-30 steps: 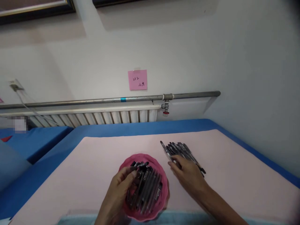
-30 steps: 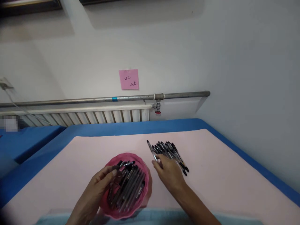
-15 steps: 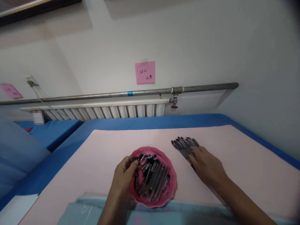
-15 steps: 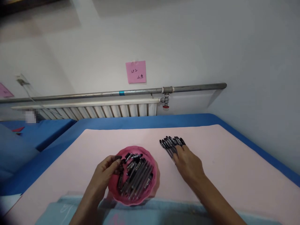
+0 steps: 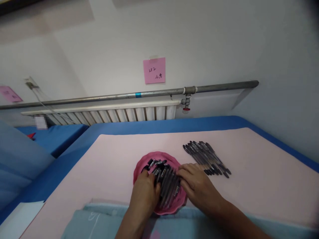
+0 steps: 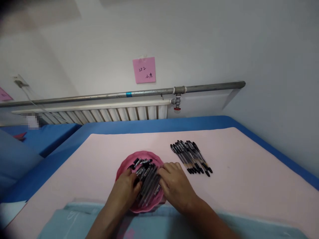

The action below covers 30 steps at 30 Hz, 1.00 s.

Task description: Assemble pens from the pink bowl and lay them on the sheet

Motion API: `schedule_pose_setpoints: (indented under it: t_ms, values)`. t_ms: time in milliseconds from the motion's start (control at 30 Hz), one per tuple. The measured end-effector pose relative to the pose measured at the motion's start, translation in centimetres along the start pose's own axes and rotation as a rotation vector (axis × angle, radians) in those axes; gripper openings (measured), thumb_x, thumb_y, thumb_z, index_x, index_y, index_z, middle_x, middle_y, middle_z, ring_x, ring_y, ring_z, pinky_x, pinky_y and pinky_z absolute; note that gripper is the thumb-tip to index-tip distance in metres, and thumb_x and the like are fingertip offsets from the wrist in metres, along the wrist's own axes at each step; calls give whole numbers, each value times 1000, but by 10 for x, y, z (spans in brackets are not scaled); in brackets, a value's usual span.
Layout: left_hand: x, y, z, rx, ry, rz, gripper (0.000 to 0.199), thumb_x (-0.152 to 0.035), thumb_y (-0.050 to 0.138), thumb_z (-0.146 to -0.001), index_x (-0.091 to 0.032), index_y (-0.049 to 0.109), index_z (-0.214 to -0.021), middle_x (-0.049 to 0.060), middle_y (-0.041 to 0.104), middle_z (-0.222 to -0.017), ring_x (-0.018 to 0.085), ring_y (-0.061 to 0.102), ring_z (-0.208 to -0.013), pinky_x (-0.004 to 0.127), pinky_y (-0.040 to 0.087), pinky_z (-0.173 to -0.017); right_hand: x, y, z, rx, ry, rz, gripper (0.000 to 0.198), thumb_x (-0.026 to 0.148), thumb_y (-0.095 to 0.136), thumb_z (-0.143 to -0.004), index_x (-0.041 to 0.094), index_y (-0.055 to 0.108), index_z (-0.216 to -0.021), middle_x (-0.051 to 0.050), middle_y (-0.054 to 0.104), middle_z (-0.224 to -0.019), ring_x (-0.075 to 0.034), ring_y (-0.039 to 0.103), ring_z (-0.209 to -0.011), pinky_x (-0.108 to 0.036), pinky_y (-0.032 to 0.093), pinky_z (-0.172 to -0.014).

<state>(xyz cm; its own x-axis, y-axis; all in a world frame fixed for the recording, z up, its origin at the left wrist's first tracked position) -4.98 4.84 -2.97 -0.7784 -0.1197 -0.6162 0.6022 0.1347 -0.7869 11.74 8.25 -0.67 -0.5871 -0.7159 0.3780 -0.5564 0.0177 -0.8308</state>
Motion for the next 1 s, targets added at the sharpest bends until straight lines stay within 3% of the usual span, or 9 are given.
schedule_pose_setpoints:
  t_ms: [200, 500, 667, 833, 1000]
  values:
    - [1, -1, 0, 22, -33, 48, 10, -15, 56, -68, -18, 64, -74, 10, 61, -90, 24, 56, -85, 33, 38, -78, 6, 6, -1, 157, -38, 60, 25, 8, 51, -74, 21, 66, -90, -7, 64, -91, -25, 51, -88, -40, 34, -78]
    - [-2, -15, 0, -57, -66, -177, 13, -18, 46, -77, -18, 58, -80, 11, 58, -88, 23, 55, -80, 33, 38, -72, 8, 12, -4, 295, -23, 96, 33, 6, 49, -75, 23, 64, -98, -7, 63, -98, -25, 50, -91, -41, 31, -81]
    - [-4, -16, 1, -4, -73, -207, 17, -14, 42, -78, -17, 58, -82, 12, 58, -92, 24, 55, -80, 34, 37, -71, 7, 15, -7, 334, -1, 83, 34, 3, 47, -71, 22, 64, -93, -6, 63, -94, -23, 51, -90, -40, 30, -81]
    - [-2, -17, 1, -60, -49, -111, 17, -16, 42, -80, -19, 59, -80, 10, 57, -87, 22, 54, -76, 33, 37, -69, 9, 14, -10, 351, 26, 67, 28, 3, 47, -67, 20, 62, -83, -6, 62, -91, -22, 52, -88, -39, 30, -81]
    - [-5, -13, 1, -16, 64, -80, 21, -9, 43, -75, -19, 61, -82, 9, 57, -87, 22, 54, -78, 33, 39, -71, 8, 14, -10, 347, 17, 74, 23, 1, 47, -64, 18, 57, -74, -5, 61, -85, -20, 52, -81, -36, 31, -76]
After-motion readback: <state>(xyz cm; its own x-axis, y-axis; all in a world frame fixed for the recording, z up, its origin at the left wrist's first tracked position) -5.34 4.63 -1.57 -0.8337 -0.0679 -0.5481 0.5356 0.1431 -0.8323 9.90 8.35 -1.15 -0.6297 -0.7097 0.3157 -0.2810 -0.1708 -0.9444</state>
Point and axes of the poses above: each hand's wrist, its own z-axis away from the middle knuckle, its own y-axis out of the palm, x = y × z, the point moved 4 cm from there along -z, towards the middle knuckle
